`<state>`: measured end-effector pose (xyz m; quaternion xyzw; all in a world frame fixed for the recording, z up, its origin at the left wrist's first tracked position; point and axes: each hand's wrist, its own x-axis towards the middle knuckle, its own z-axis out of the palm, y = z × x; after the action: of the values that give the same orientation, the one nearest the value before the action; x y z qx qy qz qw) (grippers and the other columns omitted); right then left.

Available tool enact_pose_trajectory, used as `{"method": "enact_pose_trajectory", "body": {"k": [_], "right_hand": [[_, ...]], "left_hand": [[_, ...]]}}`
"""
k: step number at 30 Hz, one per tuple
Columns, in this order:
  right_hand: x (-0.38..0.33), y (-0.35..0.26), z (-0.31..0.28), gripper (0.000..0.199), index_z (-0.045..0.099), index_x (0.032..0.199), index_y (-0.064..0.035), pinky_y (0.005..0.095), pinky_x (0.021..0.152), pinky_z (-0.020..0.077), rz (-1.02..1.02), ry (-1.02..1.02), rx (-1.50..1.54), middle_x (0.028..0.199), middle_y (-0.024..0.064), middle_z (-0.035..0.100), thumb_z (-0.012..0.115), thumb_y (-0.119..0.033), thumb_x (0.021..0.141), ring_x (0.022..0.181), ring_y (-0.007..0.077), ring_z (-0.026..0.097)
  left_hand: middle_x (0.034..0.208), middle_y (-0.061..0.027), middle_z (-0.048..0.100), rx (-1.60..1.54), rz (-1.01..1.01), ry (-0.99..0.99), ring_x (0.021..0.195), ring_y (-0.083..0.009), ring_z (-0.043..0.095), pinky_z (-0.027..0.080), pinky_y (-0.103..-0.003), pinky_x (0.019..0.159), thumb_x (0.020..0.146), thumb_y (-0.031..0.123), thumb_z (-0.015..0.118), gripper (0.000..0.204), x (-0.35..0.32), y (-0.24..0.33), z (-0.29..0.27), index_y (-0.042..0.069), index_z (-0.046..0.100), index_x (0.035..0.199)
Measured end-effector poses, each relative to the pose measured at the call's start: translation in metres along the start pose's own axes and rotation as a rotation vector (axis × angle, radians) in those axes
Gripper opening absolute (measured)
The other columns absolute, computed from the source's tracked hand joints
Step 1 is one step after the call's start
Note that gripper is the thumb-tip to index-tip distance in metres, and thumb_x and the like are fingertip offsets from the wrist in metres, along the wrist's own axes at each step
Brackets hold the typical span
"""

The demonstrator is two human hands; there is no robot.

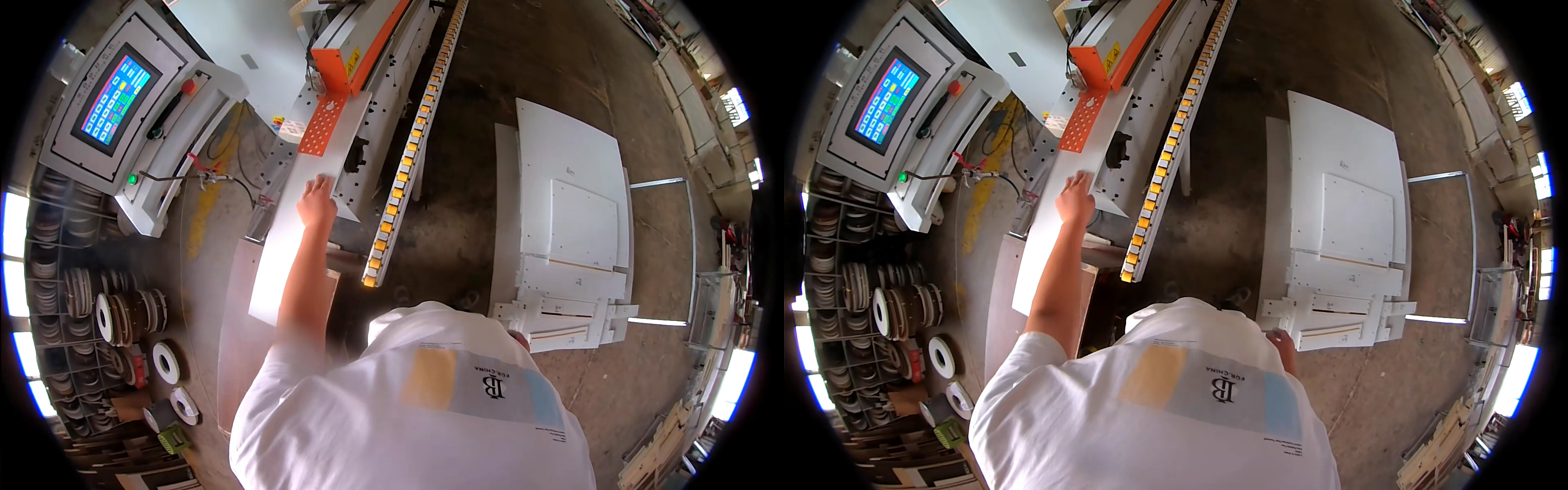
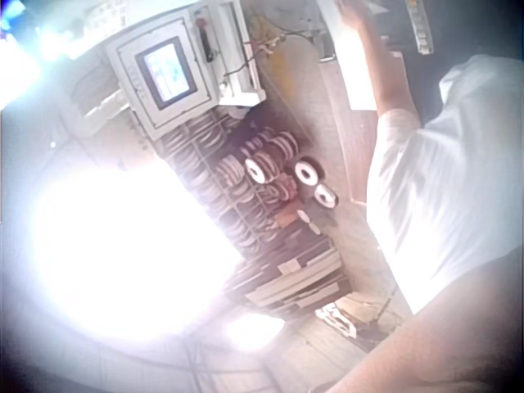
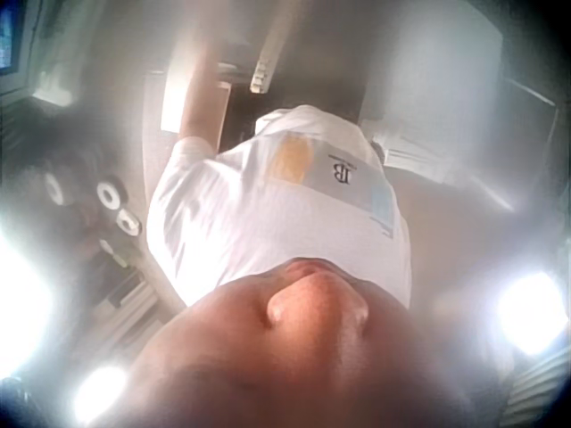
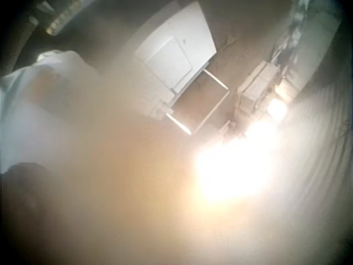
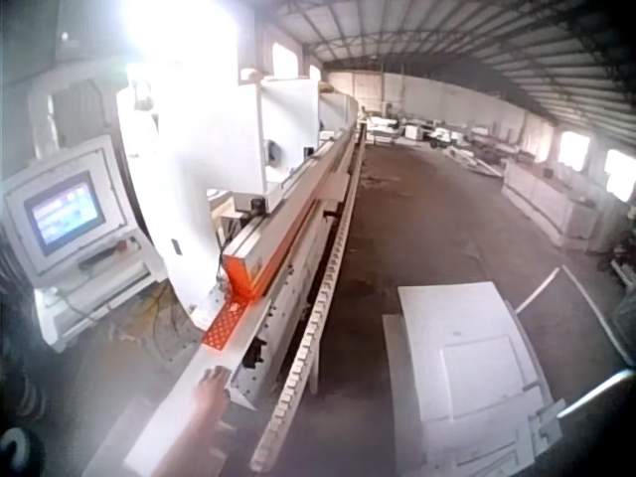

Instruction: The person operates a large industrial machine in a workshop, repeatedly loading white rectangular panels onto a conveyor belt. They use both hands to position the panels and interact with a digital control panel to manage the machine's operation. The person handles the panels one at a time, moving them from a stack to the machine's intake.

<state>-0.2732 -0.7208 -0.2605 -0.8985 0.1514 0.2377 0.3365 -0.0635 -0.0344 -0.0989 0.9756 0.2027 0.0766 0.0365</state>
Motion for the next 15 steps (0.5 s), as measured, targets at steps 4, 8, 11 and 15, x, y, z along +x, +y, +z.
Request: {"method": "enact_pose_trajectory", "body": {"k": [4, 8, 11, 15], "right_hand": [[0.009, -0.053, -0.027, 0.049, 0.071, 0.121, -0.004, 0.0397, 0.096, 0.0529, 0.007, 0.084, 0.056, 0.115, 0.0169, 0.074, 0.075, -0.037, 0.085, 0.11, 0.0322, 0.07], [0.013, -0.085, -0.036, 0.049, 0.07, 0.122, -0.0028, 0.0391, 0.096, 0.0527, -0.038, 0.076, 0.132, 0.115, 0.0168, 0.075, 0.076, -0.036, 0.087, 0.111, 0.0307, 0.07], [0.004, -0.087, -0.03, 0.048, 0.07, 0.122, -0.003, 0.0385, 0.095, 0.0533, -0.029, 0.07, 0.121, 0.115, 0.0165, 0.075, 0.076, -0.035, 0.087, 0.111, 0.0295, 0.07], [-0.01, -0.011, -0.008, 0.042, 0.069, 0.122, 0.0002, 0.0355, 0.092, 0.0541, 0.035, -0.018, 0.084, 0.113, 0.0148, 0.074, 0.073, -0.03, 0.093, 0.105, 0.0244, 0.07]], "left_hand": [[0.14, 0.0043, 0.057, -0.079, 0.033, -0.029, 0.137, -0.0279, 0.052, 0.056, -0.042, 0.094, 0.082, 0.011, 0.072, 0.049, 0.039, 0.019, 0.013, 0.022, 0.061, 0.129], [0.146, -0.0003, 0.055, -0.168, 0.057, 0.055, 0.14, -0.0264, 0.049, 0.048, -0.041, 0.106, 0.086, 0.012, 0.071, 0.05, 0.057, 0.014, 0.035, 0.017, 0.059, 0.134], [0.148, -0.0044, 0.056, -0.2, 0.099, 0.119, 0.139, -0.0265, 0.05, 0.041, -0.041, 0.114, 0.087, 0.008, 0.067, 0.049, 0.046, 0.003, 0.047, 0.011, 0.06, 0.135], [0.139, -0.0072, 0.063, -0.277, 0.195, 0.231, 0.134, -0.0282, 0.055, 0.045, -0.041, 0.11, 0.085, 0.005, 0.063, 0.04, -0.002, 0.001, 0.044, 0.009, 0.067, 0.125]]}}
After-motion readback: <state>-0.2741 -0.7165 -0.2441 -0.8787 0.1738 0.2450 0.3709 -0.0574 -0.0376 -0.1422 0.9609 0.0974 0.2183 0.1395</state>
